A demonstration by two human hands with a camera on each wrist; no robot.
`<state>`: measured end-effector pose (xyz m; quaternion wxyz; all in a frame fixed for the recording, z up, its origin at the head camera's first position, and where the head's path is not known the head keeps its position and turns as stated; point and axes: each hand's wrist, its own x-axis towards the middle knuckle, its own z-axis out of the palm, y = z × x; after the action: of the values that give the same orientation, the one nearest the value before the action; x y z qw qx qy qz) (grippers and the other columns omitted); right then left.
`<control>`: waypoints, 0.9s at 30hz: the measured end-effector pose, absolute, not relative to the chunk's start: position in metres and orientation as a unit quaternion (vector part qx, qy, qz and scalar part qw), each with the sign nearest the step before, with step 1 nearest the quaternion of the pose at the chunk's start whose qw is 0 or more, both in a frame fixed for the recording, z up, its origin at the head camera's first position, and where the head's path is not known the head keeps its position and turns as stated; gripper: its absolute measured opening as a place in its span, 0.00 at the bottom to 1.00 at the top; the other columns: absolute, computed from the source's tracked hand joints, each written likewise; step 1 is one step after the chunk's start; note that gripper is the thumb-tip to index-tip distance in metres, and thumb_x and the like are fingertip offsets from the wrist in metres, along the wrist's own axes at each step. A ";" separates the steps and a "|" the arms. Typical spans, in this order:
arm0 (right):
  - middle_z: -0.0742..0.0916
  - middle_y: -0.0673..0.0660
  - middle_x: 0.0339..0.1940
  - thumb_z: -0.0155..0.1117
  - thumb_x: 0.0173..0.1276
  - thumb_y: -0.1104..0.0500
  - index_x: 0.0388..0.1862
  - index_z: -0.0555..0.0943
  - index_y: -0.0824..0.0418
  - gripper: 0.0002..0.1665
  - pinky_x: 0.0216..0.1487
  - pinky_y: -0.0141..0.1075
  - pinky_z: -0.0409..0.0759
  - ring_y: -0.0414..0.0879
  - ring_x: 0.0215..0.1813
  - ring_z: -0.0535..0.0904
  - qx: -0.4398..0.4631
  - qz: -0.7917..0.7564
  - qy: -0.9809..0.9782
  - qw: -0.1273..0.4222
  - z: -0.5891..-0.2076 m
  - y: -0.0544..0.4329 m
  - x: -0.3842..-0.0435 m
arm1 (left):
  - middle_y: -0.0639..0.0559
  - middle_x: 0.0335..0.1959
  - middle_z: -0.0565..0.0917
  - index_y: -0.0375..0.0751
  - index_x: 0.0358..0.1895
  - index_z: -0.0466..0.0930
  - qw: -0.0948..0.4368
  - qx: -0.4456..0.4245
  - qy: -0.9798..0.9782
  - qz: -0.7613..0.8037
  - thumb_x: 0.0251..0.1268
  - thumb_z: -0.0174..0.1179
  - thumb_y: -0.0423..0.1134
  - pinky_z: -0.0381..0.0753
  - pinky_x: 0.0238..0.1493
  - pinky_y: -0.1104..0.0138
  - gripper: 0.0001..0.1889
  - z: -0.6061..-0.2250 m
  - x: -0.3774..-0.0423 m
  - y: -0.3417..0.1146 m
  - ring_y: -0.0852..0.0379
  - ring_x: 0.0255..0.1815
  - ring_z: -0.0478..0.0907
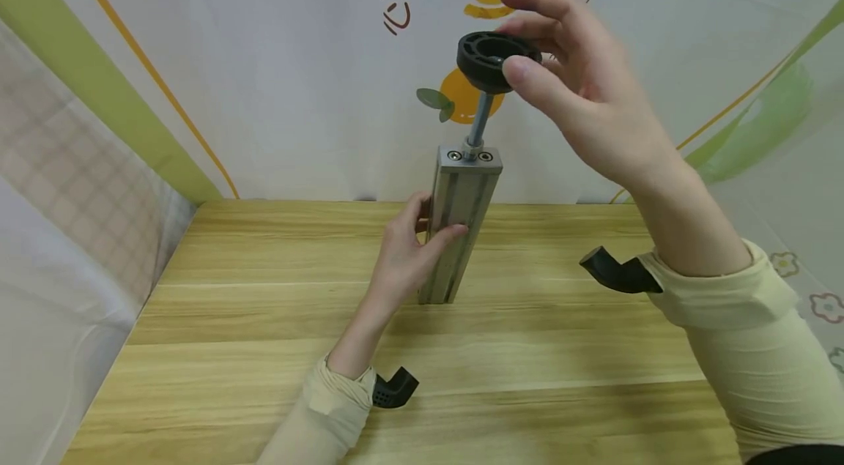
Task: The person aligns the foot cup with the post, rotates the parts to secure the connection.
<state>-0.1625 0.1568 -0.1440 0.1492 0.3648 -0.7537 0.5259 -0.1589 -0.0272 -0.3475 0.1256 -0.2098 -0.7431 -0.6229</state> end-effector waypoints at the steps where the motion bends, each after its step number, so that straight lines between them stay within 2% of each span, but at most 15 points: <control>1: 0.81 0.54 0.54 0.61 0.72 0.62 0.71 0.72 0.59 0.29 0.66 0.36 0.73 0.50 0.60 0.76 0.354 0.510 -0.767 0.162 -0.144 0.156 -0.162 | 0.42 0.53 0.86 0.37 0.61 0.75 0.125 -0.208 -0.743 -0.623 0.67 0.68 0.36 0.85 0.53 0.52 0.22 -0.347 -0.159 -0.027 0.47 0.52 0.84; 3: 0.79 0.51 0.51 0.65 0.71 0.59 0.71 0.72 0.58 0.30 0.68 0.39 0.74 0.47 0.58 0.76 0.343 0.467 -0.791 0.195 -0.145 0.155 -0.163 | 0.42 0.53 0.86 0.37 0.61 0.76 0.122 -0.205 -0.744 -0.625 0.67 0.68 0.37 0.85 0.53 0.52 0.22 -0.347 -0.158 -0.027 0.47 0.52 0.84; 5: 0.80 0.49 0.53 0.67 0.70 0.57 0.71 0.72 0.56 0.31 0.69 0.41 0.74 0.46 0.59 0.76 0.338 0.443 -0.803 0.211 -0.145 0.154 -0.163 | 0.42 0.53 0.86 0.37 0.61 0.76 0.120 -0.202 -0.744 -0.626 0.67 0.68 0.37 0.85 0.53 0.51 0.22 -0.347 -0.158 -0.027 0.47 0.52 0.84; 7: 0.80 0.51 0.60 0.67 0.70 0.57 0.71 0.72 0.57 0.31 0.70 0.40 0.73 0.47 0.65 0.75 0.349 0.470 -0.788 0.193 -0.145 0.154 -0.165 | 0.41 0.53 0.86 0.37 0.61 0.75 0.120 -0.202 -0.743 -0.627 0.67 0.69 0.37 0.85 0.54 0.50 0.22 -0.347 -0.158 -0.028 0.46 0.52 0.84; 10: 0.78 0.57 0.70 0.63 0.72 0.60 0.72 0.71 0.59 0.30 0.71 0.37 0.73 0.49 0.73 0.72 0.367 0.531 -0.752 0.138 -0.144 0.155 -0.165 | 0.41 0.53 0.86 0.37 0.61 0.75 0.121 -0.206 -0.742 -0.626 0.67 0.69 0.37 0.85 0.54 0.49 0.22 -0.346 -0.158 -0.028 0.46 0.53 0.84; 13: 0.79 0.63 0.71 0.58 0.72 0.64 0.73 0.71 0.61 0.29 0.69 0.34 0.74 0.53 0.73 0.73 0.387 0.567 -0.720 0.099 -0.143 0.157 -0.166 | 0.41 0.53 0.86 0.37 0.61 0.75 0.122 -0.207 -0.741 -0.627 0.67 0.69 0.37 0.85 0.53 0.49 0.22 -0.346 -0.158 -0.028 0.46 0.52 0.84; 17: 0.82 0.63 0.65 0.58 0.74 0.65 0.73 0.71 0.61 0.29 0.64 0.31 0.77 0.55 0.65 0.79 0.391 0.576 -0.713 0.083 -0.144 0.156 -0.166 | 0.42 0.53 0.86 0.37 0.61 0.76 0.120 -0.204 -0.744 -0.625 0.67 0.69 0.37 0.85 0.53 0.51 0.22 -0.346 -0.158 -0.028 0.47 0.52 0.84; 19: 0.82 0.59 0.61 0.61 0.73 0.64 0.72 0.71 0.61 0.29 0.64 0.31 0.76 0.52 0.62 0.78 0.376 0.560 -0.732 0.102 -0.143 0.154 -0.166 | 0.42 0.53 0.86 0.38 0.61 0.76 0.120 -0.203 -0.745 -0.624 0.67 0.69 0.37 0.85 0.53 0.53 0.22 -0.346 -0.158 -0.028 0.47 0.52 0.84; 23: 0.80 0.51 0.52 0.67 0.70 0.59 0.71 0.72 0.57 0.31 0.65 0.35 0.74 0.47 0.56 0.76 0.341 0.468 -0.793 0.189 -0.144 0.150 -0.165 | 0.42 0.53 0.86 0.37 0.61 0.76 0.122 -0.204 -0.744 -0.625 0.66 0.69 0.37 0.85 0.52 0.55 0.22 -0.346 -0.159 -0.028 0.47 0.52 0.84; 25: 0.79 0.47 0.53 0.68 0.69 0.56 0.71 0.72 0.55 0.32 0.67 0.36 0.72 0.43 0.58 0.75 0.332 0.431 -0.810 0.217 -0.144 0.149 -0.165 | 0.42 0.52 0.86 0.37 0.61 0.76 0.124 -0.207 -0.743 -0.625 0.66 0.69 0.36 0.85 0.52 0.56 0.22 -0.346 -0.159 -0.028 0.47 0.52 0.84; 27: 0.80 0.50 0.57 0.67 0.69 0.57 0.72 0.71 0.57 0.32 0.69 0.38 0.71 0.45 0.62 0.75 0.344 0.454 -0.796 0.205 -0.144 0.149 -0.166 | 0.42 0.52 0.86 0.36 0.60 0.76 0.126 -0.210 -0.742 -0.624 0.66 0.69 0.36 0.85 0.52 0.57 0.22 -0.346 -0.159 -0.028 0.48 0.52 0.84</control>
<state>-0.1655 0.1493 -0.1440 0.2046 0.3441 -0.7960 0.4540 -0.1594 -0.0282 -0.3458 0.1257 -0.2097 -0.7421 -0.6241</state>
